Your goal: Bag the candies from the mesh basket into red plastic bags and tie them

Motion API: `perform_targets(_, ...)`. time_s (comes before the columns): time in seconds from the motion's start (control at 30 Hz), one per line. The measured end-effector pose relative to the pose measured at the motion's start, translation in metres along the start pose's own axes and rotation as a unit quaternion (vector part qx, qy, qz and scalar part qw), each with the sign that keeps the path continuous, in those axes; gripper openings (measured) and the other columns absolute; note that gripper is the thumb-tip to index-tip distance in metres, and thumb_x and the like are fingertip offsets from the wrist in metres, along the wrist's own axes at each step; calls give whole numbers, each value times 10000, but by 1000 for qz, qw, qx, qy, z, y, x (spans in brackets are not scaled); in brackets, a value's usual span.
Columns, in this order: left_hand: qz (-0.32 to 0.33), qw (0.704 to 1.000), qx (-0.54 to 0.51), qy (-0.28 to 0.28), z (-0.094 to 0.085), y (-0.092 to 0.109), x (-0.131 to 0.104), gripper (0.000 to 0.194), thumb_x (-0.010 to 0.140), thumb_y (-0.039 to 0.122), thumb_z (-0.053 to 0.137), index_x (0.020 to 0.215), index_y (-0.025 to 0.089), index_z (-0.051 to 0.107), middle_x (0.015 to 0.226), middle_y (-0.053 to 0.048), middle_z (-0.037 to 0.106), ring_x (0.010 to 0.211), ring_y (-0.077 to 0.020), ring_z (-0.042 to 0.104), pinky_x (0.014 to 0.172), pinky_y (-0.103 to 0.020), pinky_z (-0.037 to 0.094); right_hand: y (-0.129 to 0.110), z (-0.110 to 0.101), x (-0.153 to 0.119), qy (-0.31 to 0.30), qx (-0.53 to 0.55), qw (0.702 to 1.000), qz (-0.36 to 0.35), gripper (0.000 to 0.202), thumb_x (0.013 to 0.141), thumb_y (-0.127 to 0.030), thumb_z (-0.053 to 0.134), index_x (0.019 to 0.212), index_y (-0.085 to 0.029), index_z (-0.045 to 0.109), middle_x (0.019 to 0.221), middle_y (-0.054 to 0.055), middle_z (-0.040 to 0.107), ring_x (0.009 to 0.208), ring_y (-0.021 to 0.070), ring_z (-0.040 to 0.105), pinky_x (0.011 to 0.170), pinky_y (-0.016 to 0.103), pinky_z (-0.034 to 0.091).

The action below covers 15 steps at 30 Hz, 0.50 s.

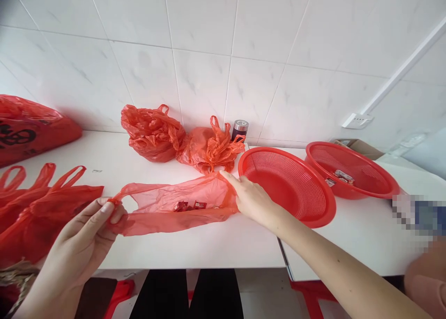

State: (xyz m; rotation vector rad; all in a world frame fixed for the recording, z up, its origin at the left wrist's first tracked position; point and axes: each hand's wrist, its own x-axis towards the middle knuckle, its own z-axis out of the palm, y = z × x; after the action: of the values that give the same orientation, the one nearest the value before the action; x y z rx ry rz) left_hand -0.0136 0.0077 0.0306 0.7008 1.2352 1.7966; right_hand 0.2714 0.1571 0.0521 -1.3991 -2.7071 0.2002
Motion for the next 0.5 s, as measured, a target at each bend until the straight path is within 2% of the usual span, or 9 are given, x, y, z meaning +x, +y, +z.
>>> perform_targets(0.03, 7, 1000, -6, -2, 2, 3, 2, 264, 681, 359, 785, 684, 176, 595, 604, 17, 498, 589, -94, 445, 523, -157, 440, 1, -6, 3, -15, 66, 998, -5, 762, 812, -91, 444, 1482, -375, 219, 892, 21, 598, 626, 130, 541, 556, 237, 379)
perform_targets(0.1, 17, 1000, -18, -6, 6, 8, 4, 248, 675, 346, 789, 675, 168, 616, 616, 7, 514, 616, -101, 460, 554, -165, 454, 2, -19, 8, -18, 194, 981, -12, 652, 835, -171, 482, 1445, -332, 316, 753, -25, 557, 630, 126, 528, 583, 239, 401)
perform_targets(0.23, 27, 999, -32, -17, 9, 11, 3, 228, 696, 336, 770, 660, 166, 623, 612, 6, 503, 624, -105, 456, 556, -174, 449, 4, -31, 17, -3, 369, 930, -1, 424, 834, -275, 543, 1256, -239, 516, 809, -12, 547, 680, 115, 536, 633, 248, 446)
perform_targets(0.33, 37, 999, -19, -30, 6, 9, 0, 226, 726, 345, 744, 667, 175, 608, 620, 10, 490, 613, -108, 449, 537, -184, 441, 4, -24, 18, -39, 404, 914, 16, 493, 785, -324, 630, 1259, -260, 510, 1011, 34, 590, 800, 138, 590, 708, 276, 488)
perform_targets(0.4, 38, 999, -6, -39, 4, 7, -1, 235, 747, 362, 723, 669, 176, 602, 625, 9, 487, 604, -108, 446, 531, -190, 438, 2, -14, 14, -107, 402, 909, -1, 548, 718, -316, 706, 1240, -266, 546, 1086, 50, 614, 890, 179, 614, 755, 295, 503)
perform_targets(0.47, 41, 998, 1, -43, 1, 7, -1, 245, 763, 367, 707, 660, 175, 596, 621, 9, 481, 599, -107, 447, 523, -189, 432, -2, -6, 7, -194, 384, 902, -21, 419, 629, -249, 768, 1037, -231, 671, 949, 44, 671, 834, 221, 641, 697, 300, 516)
perform_targets(0.5, 44, 998, 1, -44, 0, 8, -1, 242, 769, 365, 703, 662, 175, 597, 622, 10, 481, 598, -105, 450, 522, -187, 430, -3, -5, 4, -199, 376, 905, -11, 308, 579, -205, 790, 874, -208, 704, 817, 38, 679, 747, 227, 646, 630, 299, 514)
